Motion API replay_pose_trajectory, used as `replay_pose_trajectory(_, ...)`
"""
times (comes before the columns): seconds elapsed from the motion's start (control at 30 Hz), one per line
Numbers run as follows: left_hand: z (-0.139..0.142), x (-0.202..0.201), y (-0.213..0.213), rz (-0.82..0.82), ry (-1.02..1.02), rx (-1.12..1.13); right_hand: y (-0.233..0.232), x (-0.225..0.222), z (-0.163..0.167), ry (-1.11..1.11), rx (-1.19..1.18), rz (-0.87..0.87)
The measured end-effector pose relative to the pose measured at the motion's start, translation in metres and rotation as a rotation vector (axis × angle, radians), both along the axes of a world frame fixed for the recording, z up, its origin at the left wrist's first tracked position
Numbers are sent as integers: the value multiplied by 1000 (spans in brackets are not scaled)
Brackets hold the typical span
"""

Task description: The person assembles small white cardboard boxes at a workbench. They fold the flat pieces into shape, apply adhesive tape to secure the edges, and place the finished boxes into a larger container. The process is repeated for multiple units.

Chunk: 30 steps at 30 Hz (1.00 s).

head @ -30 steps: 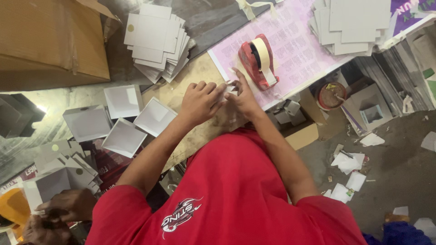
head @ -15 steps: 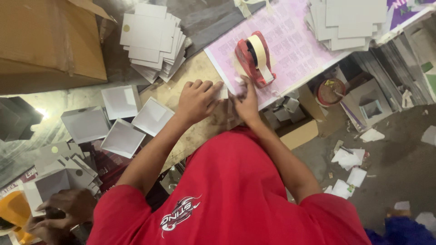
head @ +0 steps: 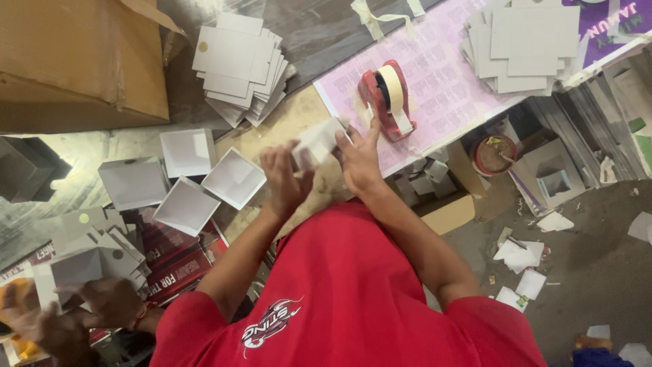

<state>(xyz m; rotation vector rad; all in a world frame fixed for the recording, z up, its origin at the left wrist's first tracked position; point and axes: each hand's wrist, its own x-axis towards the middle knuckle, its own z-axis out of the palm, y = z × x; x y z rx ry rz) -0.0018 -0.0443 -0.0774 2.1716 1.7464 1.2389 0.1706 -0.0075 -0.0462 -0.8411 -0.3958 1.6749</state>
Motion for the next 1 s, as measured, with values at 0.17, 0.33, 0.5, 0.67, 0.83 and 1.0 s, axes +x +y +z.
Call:
replay_pose_trajectory(0.17,9,10,-30,-124,-4,251,17,0,10,-166,265,106)
replay_pose_trajectory(0.33,39,-5,-28,-131,-68,125,16,27,7,-338,640,440)
replay_pose_trajectory(0.5,74,-39,18,-362,259,-120,22,41,-16,-678,771,646)
replay_pose_trajectory(0.67,88,-41,53,-586,379,-264,20,46,-31,-806,651,718)
replay_pose_trajectory(0.83,83,-33,61,-615,420,-208,20,51,-34,-521,472,581)
replay_pose_trajectory(1.0,76,-25,58,-624,378,-169,15,54,-39,-307,390,470)
